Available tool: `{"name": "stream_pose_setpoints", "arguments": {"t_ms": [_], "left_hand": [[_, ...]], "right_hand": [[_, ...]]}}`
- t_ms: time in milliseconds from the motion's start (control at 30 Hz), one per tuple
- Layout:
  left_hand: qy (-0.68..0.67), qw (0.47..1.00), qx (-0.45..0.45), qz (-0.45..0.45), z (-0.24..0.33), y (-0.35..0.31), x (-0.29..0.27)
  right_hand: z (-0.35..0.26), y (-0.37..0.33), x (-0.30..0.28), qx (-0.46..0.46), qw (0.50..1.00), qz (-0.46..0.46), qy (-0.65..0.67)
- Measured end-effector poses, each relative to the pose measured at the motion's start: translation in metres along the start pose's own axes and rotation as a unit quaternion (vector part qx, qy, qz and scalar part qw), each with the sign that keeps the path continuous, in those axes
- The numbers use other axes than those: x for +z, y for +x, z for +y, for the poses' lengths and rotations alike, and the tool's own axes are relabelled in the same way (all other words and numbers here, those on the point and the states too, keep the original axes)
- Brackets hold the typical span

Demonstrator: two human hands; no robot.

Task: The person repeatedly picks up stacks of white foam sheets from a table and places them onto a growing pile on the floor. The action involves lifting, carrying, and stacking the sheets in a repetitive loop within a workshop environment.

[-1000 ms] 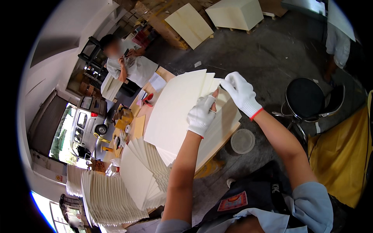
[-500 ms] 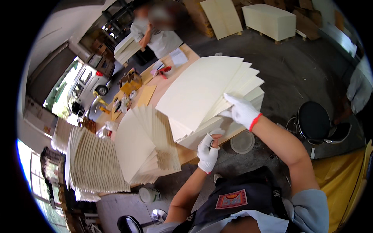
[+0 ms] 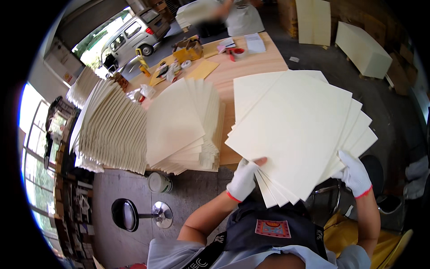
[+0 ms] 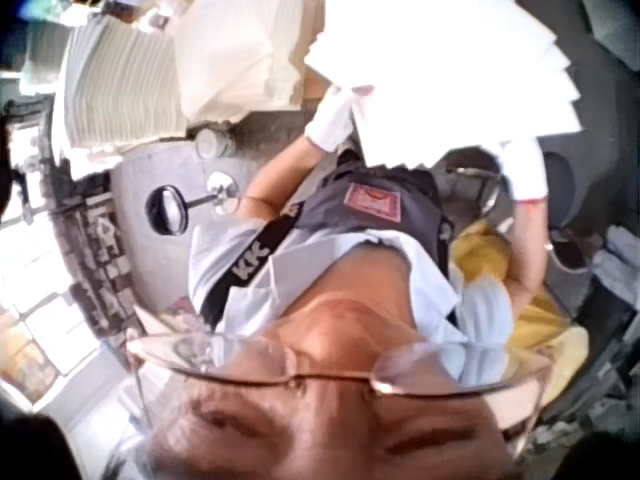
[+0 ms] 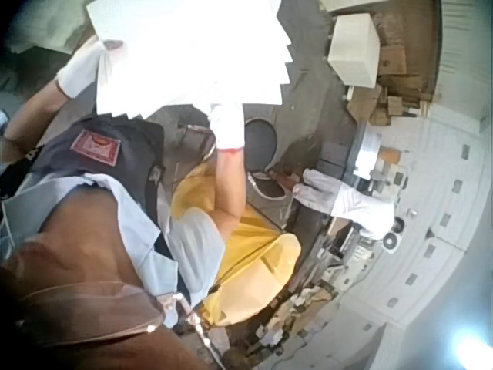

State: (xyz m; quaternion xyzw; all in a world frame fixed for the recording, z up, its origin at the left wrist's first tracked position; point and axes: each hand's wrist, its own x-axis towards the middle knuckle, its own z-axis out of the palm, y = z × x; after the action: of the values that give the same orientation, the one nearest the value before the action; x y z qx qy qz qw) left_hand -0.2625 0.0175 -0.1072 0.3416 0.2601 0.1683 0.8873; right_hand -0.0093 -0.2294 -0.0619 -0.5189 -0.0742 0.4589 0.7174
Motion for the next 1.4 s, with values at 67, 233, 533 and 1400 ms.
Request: {"name": "stream_pose_setpoints", "arguments": {"t_ms": [67, 233, 533, 1400], "left_hand": [[0.079, 0.993, 0.067, 0.060, 0.005, -0.019, 0.008], [0.086, 0.969, 0.206, 0.106, 0.042, -0.056, -0.031], [-0.036, 0.865, 0.463, 0.188, 0.158, -0.059, -0.124], [-0.300, 0.906, 0.234, 0.187, 0.029, -0.090, -0.215]], "right_hand": [[-0.004, -0.002, 0.003, 0.008, 1.000, -0.017, -0.013], [-0.007, 0.051, 0.085, -0.053, 0.993, -0.102, -0.037], [0.127, 0.142, 0.333, -0.053, 0.951, -0.292, -0.091], [0.143, 0.107, 0.194, 0.018, 0.889, -0.424, -0.175]]}}
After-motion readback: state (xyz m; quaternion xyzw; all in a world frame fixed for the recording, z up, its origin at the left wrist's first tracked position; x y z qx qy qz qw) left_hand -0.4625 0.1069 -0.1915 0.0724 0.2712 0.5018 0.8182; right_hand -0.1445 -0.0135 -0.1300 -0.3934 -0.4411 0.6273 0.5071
